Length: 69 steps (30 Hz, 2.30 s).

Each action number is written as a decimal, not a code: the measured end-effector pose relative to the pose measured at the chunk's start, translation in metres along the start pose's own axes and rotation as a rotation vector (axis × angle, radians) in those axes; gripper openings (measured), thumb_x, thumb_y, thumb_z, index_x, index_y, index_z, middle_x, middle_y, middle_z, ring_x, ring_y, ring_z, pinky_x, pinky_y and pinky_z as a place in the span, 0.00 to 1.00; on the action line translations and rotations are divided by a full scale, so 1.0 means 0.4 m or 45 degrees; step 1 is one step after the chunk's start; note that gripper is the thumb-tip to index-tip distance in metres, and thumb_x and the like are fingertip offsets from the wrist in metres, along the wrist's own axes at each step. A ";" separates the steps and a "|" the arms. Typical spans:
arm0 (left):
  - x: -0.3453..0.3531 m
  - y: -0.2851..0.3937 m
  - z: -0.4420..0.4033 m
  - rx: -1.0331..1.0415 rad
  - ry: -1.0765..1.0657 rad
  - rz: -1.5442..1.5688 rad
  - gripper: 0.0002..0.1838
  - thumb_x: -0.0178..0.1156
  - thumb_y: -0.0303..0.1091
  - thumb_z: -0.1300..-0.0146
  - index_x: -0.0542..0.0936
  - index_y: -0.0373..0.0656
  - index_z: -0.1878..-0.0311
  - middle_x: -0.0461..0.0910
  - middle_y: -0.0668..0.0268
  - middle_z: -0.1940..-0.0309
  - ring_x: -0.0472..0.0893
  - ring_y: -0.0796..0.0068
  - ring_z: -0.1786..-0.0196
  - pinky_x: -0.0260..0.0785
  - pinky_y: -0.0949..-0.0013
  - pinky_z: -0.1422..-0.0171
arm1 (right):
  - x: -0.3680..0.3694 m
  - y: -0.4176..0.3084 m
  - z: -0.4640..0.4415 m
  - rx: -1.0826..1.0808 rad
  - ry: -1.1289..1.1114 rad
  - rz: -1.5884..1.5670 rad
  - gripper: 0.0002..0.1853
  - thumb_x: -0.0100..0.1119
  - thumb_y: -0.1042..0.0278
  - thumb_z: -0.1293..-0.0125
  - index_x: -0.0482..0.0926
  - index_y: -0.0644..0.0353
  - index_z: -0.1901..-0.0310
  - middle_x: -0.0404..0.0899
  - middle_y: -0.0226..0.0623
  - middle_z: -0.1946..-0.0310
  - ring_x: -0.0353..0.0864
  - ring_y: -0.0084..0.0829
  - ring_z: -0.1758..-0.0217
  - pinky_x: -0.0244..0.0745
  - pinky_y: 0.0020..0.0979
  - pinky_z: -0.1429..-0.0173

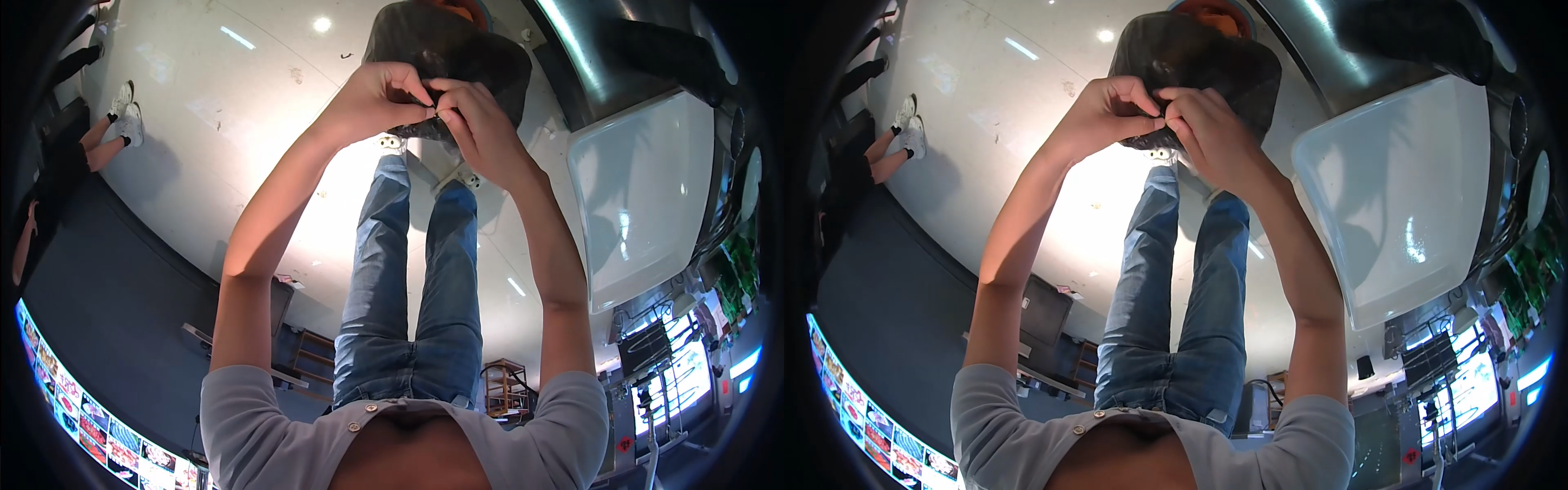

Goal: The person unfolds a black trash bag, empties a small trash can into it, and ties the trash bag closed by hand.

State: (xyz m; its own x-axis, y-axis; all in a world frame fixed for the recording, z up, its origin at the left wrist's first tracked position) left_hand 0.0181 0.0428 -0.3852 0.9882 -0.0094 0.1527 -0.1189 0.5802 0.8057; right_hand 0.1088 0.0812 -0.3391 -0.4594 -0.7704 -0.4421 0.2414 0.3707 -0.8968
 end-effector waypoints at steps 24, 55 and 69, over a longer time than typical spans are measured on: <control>0.023 0.151 0.166 1.521 0.612 -1.065 0.09 0.66 0.18 0.58 0.75 0.34 0.75 0.77 0.57 0.71 0.78 0.64 0.70 0.72 0.69 0.66 | 0.063 0.121 -0.042 0.540 -0.107 -0.905 0.06 0.53 0.70 0.35 0.78 0.59 0.59 0.67 0.22 0.87 0.61 0.12 0.86 0.55 0.18 0.81; -0.091 -0.052 0.071 0.749 1.184 -0.522 0.04 0.65 0.24 0.56 0.82 0.44 0.75 0.79 0.68 0.78 0.73 0.70 0.66 0.65 0.70 0.59 | -0.004 0.281 -0.048 0.543 0.611 0.294 0.05 0.56 0.65 0.43 0.76 0.56 0.69 0.75 0.37 0.65 0.77 0.44 0.61 0.72 0.41 0.58; 0.010 0.108 0.143 0.806 0.715 -0.528 0.06 0.63 0.20 0.53 0.82 0.41 0.70 0.78 0.68 0.73 0.74 0.78 0.69 0.67 0.76 0.64 | -0.035 -0.030 0.036 -0.101 0.507 0.438 0.04 0.59 0.73 0.44 0.77 0.57 0.66 0.72 0.33 0.67 0.74 0.38 0.63 0.71 0.34 0.61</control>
State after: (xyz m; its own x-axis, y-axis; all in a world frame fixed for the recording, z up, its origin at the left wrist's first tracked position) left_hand 0.0115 0.0213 -0.3170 0.8457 0.3736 -0.3810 0.3854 0.0662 0.9204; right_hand 0.1246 0.0802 -0.3219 -0.6576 -0.3469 -0.6687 0.3767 0.6173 -0.6907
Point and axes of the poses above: each hand's wrist, its own z-axis away from the middle knuckle, its own x-axis out of the palm, y = z × x, the point moved 10 cm from there along -z, towards the middle knuckle
